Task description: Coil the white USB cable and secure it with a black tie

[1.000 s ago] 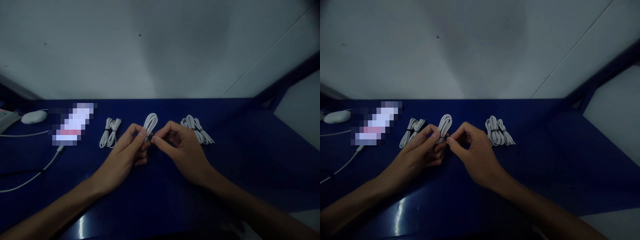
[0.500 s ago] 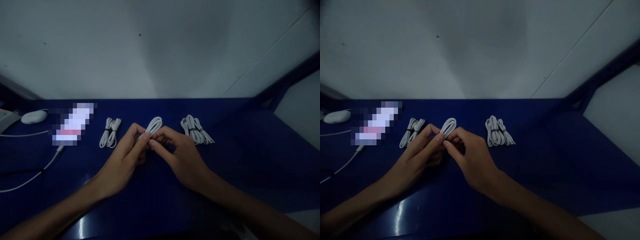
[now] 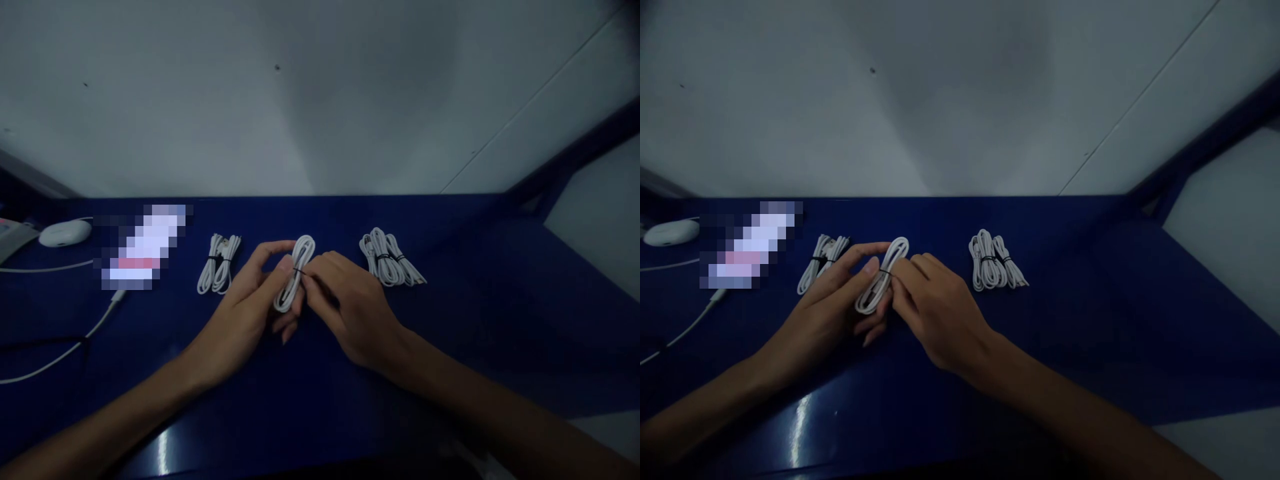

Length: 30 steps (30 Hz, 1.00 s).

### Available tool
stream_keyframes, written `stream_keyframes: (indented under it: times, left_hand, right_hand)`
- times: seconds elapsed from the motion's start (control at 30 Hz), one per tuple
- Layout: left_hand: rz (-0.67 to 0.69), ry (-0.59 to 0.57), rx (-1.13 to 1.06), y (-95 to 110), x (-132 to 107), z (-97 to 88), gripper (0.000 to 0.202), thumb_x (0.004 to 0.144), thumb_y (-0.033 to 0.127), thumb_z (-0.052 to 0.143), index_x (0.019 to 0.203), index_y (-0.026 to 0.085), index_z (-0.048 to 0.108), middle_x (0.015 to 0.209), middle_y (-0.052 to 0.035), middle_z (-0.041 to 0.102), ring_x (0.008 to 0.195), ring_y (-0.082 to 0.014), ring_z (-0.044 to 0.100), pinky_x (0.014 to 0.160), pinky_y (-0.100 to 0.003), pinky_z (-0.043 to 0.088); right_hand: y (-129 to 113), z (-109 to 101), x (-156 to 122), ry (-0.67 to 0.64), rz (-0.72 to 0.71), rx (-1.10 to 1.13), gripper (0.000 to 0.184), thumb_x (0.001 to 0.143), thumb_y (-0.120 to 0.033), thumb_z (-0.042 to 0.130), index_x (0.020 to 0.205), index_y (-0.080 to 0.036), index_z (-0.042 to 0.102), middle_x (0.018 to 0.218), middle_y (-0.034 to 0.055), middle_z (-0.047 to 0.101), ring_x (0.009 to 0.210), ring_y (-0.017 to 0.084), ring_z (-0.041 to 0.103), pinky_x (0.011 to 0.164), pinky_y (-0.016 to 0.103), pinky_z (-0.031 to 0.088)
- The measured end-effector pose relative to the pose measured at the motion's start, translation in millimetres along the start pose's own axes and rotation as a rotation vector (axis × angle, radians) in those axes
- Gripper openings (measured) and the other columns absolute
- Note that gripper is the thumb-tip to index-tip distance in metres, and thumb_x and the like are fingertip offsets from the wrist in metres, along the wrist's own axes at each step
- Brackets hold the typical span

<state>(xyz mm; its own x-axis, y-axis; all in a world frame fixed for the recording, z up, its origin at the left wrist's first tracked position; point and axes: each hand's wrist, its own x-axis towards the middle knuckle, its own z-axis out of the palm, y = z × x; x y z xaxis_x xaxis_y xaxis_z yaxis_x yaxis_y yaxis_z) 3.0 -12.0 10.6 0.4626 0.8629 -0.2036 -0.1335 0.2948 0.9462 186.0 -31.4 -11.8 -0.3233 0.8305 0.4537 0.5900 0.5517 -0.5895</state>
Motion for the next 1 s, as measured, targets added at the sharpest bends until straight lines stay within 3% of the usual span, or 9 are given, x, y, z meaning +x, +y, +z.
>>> stream_keyframes:
  times: [0.1,0.2,0.3,0.4,0.7,0.83,1.0]
  left_hand:
    - [0.069,0.003,0.046,2.3,-1.6,-2.9,0.038,0.113,0.039,0.052,0.147,0.022,0.056,0.085,-0.0031,0.072,0.064,-0.0184,0.062,0.069,-0.036,0.06]
    - [0.239,0.121,0.317,2.5,-4.0,-6.0,0.04,0.11,0.024,0.057,0.149,0.028,0.063,0.105,-0.0052,0.076,0.092,-0.0222,0.072,0.092,-0.037,0.058]
    - [0.45,0.21,0.557,3.7,-5.0,-6.4,0.041,0.1,0.021,0.076,0.14,0.031,0.076,0.133,-0.0082,0.073,0.121,-0.0274,0.068,0.107,-0.039,0.053]
    - [0.538,0.233,0.622,5.1,-4.0,-5.9,0.028,0.093,0.023,0.086,0.12,0.031,0.088,0.136,-0.008,0.074,0.13,-0.0303,0.065,0.117,-0.041,0.047]
    - [0.46,0.214,0.546,-0.6,-0.4,-11.7,0.024,0.091,0.018,0.088,0.111,0.032,0.09,0.109,-0.0022,0.085,0.1,-0.0251,0.076,0.098,-0.037,0.057]
    - [0.332,0.191,0.353,3.8,-0.2,-6.9,0.015,0.092,0.025,0.089,0.106,0.026,0.091,0.099,-0.005,0.085,0.089,-0.0247,0.076,0.09,-0.037,0.061]
    - [0.233,0.133,0.294,8.8,1.2,-4.2,0.013,0.093,0.03,0.088,0.103,0.022,0.09,0.087,-0.0058,0.083,0.084,-0.0234,0.077,0.084,-0.035,0.061]
  right_hand:
    - [-3.4,-5.7,2.5,0.05,0.12,0.173,0.023,0.111,-0.014,0.052,0.092,-0.023,0.061,0.084,-0.0008,0.065,0.073,0.016,0.059,0.07,0.034,0.046]
    - [-7.5,-11.3,4.4,0.096,0.207,0.248,0.022,0.109,-0.015,0.055,0.09,-0.024,0.062,0.078,-0.003,0.061,0.067,0.015,0.054,0.064,0.033,0.042]
    - [-9.6,-15.1,5.1,0.063,0.292,0.383,0.022,0.109,-0.02,0.057,0.088,-0.025,0.063,0.076,-0.0036,0.057,0.066,0.015,0.051,0.063,0.032,0.04]
    - [-7.4,-17.1,6.0,0.013,0.353,0.577,0.024,0.109,-0.025,0.058,0.086,-0.024,0.064,0.075,-0.0035,0.057,0.067,0.015,0.051,0.063,0.031,0.042]
    - [2.0,-18.5,10.4,-0.11,0.522,1.083,0.021,0.105,-0.028,0.064,0.085,-0.022,0.067,0.062,-0.008,0.045,0.055,0.012,0.044,0.061,0.029,0.048]
    - [1.5,-18.7,10.6,-0.121,0.541,1.117,0.025,0.105,-0.027,0.064,0.081,-0.022,0.065,0.062,-0.0079,0.046,0.055,0.011,0.043,0.06,0.027,0.046]
    - [2.4,-21.1,10.6,-0.152,0.563,1.081,0.025,0.107,-0.027,0.064,0.083,-0.022,0.066,0.062,-0.0076,0.048,0.056,0.011,0.045,0.061,0.027,0.045]
